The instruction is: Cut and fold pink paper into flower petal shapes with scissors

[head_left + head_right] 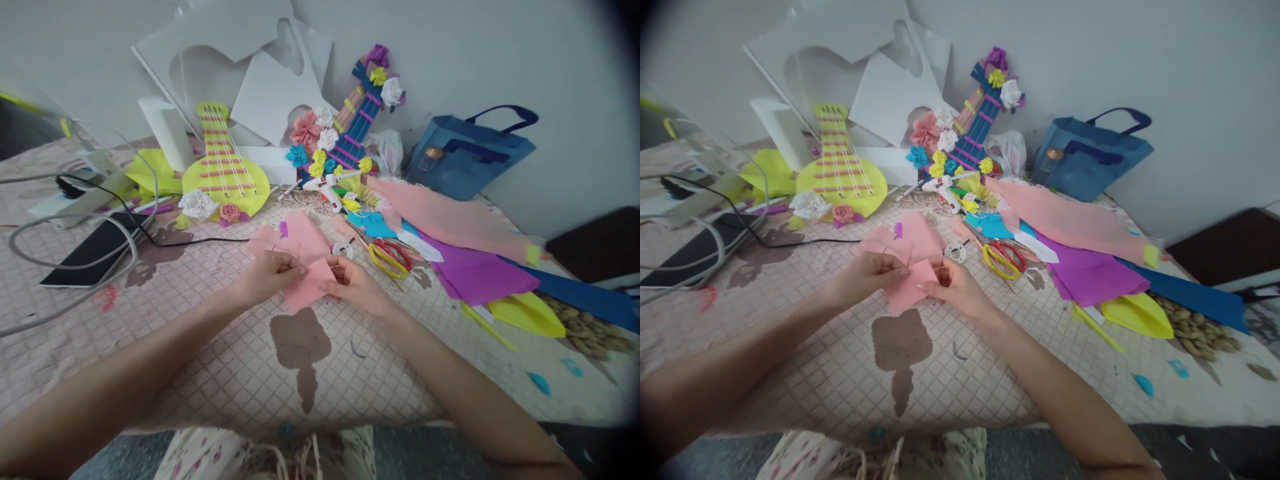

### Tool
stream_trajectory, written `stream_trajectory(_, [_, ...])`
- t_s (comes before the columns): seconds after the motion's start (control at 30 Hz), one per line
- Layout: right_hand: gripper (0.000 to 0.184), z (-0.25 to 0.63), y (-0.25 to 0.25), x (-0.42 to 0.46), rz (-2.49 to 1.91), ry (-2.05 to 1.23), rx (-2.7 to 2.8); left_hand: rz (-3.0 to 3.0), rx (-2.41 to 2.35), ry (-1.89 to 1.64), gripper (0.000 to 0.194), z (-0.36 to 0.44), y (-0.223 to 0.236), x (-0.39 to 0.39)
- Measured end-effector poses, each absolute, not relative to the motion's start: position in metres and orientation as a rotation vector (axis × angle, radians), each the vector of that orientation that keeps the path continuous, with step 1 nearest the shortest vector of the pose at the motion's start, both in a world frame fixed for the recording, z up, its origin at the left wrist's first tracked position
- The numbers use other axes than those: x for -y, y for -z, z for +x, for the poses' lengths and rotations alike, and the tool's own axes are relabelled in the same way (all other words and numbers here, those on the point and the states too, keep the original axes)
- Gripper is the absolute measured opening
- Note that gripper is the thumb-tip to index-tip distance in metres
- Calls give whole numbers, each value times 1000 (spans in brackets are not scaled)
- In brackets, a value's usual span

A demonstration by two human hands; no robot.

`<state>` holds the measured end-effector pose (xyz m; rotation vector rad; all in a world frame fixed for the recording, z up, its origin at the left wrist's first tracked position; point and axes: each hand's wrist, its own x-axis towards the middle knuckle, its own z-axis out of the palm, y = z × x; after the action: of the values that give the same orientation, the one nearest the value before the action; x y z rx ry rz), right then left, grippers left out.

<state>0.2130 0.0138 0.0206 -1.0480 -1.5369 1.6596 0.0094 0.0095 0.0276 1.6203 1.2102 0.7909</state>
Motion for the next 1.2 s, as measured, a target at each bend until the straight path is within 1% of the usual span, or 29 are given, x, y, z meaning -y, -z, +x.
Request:
stream_trajectory(0.2, [24, 217, -17, -19, -1036, -1590, 1603, 1646, -1224, -842, 29, 2, -20, -16])
stream_trajectory(0.3, [29, 218, -17, -21, -1040, -1585, 1556, 1612, -1203, -879, 28, 2, -20, -16])
stream_trajectory(0.43, [39, 216, -17, -19, -1040, -1680, 1478, 1553, -1199, -901, 27, 3, -23, -16])
stream_trajectory(0.6, [27, 211, -16, -14, -1059, -1576, 1528, 1462, -1222, -937, 29, 6, -27, -13])
stream_trajectory(0.7, [28, 208, -15, -12, -1014, -1556, 1467, 1391, -1218, -960, 31, 8, -27, -11])
stream_trajectory(0.8, [28, 204, -13, -10, -972, -1628, 1399, 1301, -1230, -979, 31, 11, -27, -9])
stream_trajectory(0.87, [29, 200, -11, -9, -1007, -1648, 1410, 1246, -1235, -993, 31, 13, -27, -8])
stream_trajectory(1.0, [30, 194, -8, -6, -1079, -1573, 1423, 1170, -1216, -1001, 30, 16, -25, -7])
stream_trajectory(1.2, [29, 191, -5, -4, -1077, -1628, 1439, 1078, -1173, -1033, 28, 15, -24, -8])
